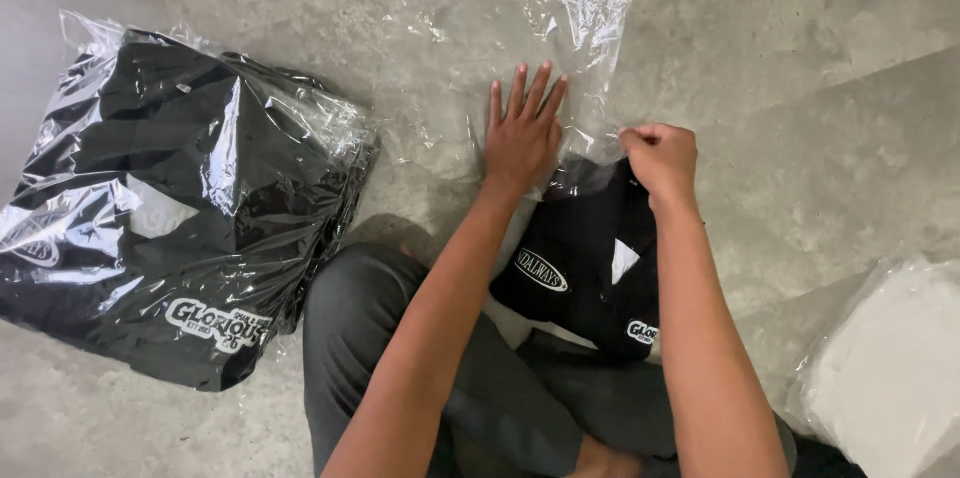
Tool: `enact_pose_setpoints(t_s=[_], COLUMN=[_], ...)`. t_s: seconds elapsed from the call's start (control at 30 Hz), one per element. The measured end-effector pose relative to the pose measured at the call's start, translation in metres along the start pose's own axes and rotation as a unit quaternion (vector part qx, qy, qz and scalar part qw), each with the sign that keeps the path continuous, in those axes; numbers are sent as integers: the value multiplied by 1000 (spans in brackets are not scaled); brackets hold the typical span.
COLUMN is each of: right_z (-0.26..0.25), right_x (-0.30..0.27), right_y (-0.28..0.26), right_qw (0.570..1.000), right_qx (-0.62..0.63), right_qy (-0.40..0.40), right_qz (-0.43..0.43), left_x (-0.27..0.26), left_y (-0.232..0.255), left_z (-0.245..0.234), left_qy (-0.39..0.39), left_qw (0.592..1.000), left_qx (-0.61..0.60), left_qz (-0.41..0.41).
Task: The person sits on the floor and packages black polo shirts into clear plastic bags. They fold each shirt, place it into a bag, and seal the bag by hand. The packaged shirts are stacked into a pile as the task progresses.
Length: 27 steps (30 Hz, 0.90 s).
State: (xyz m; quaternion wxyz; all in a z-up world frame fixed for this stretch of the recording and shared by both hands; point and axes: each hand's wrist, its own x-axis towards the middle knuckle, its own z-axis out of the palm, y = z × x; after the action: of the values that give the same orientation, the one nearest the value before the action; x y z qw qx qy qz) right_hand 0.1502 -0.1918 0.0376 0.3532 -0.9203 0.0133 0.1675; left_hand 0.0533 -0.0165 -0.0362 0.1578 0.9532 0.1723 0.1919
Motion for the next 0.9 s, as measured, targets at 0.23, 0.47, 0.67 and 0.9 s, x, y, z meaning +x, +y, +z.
enact_pose_setpoints(t_s=[0.23,0.47,0.67,0.9], right_z=[-27,28,42,37], right_x=[-25,49,67,85], right_y=[-85,-37,-48,-47], right_qw=[980,989,992,992], right_qx=[188,-75,-24,-39], right_qy=[39,50,56,49], right_qz=[54,-117,-109,-113], left_x=[-1,-3,-4,-2], left_y=[4,4,5,7], left_z=[-3,1,1,-7], left_qy=[-8,15,29,16], left_qw=[1000,1000,1000,1000], left_qx=[14,18,7,1], left_qz=[-9,-3,-6,-14])
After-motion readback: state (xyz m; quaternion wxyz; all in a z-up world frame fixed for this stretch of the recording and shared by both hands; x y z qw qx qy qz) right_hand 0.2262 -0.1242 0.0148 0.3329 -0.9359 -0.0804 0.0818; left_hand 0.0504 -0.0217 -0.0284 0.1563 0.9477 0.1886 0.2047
